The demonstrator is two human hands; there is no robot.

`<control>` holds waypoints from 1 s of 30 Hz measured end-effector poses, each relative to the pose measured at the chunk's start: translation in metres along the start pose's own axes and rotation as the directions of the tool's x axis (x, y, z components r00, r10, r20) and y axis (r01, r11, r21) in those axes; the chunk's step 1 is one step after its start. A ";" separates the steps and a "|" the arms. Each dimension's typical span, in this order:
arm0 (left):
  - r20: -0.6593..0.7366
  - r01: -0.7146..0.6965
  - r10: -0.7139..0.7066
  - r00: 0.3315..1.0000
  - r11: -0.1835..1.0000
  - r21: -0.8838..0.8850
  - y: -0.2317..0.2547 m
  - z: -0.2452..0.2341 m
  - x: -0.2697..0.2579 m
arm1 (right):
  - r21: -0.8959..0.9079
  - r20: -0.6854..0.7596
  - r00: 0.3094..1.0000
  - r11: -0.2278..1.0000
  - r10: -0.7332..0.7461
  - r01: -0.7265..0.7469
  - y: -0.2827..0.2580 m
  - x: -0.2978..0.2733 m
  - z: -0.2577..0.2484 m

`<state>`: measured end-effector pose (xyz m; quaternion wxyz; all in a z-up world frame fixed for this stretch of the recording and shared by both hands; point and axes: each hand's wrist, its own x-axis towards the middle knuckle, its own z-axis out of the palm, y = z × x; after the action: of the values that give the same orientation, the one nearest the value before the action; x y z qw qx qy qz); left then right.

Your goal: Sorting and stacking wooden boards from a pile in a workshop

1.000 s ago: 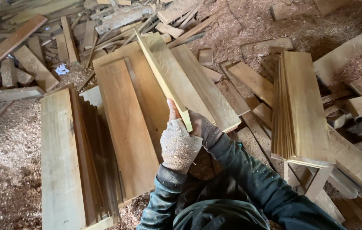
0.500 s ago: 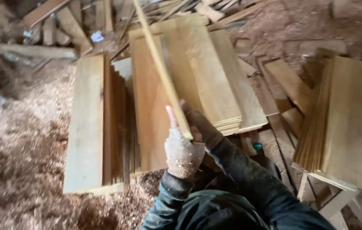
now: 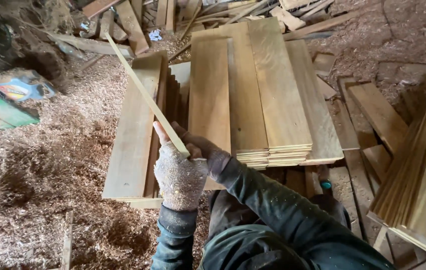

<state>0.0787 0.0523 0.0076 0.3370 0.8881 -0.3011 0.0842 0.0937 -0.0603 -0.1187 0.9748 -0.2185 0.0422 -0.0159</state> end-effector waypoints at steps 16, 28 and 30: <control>0.173 0.305 -0.322 0.931 0.421 -0.855 -0.004 0.000 -0.057 | -0.623 -0.492 0.648 0.755 -0.582 0.205 -0.018 -0.075 0.083; 0.212 -0.249 0.362 0.908 0.871 -0.424 -0.110 0.098 -0.085 | -0.847 -0.531 0.408 0.443 -0.743 -0.295 -0.017 -0.092 0.008; 0.560 0.027 0.169 0.811 0.946 -0.324 -0.085 0.073 -0.080 | -0.866 -0.487 0.467 0.337 -0.738 -0.370 -0.023 -0.106 -0.002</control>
<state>0.0611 0.0934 -0.1225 0.3636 0.7931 -0.4324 -0.2276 -0.0121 -0.0768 -0.1025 0.4882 -0.6840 0.4892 -0.2334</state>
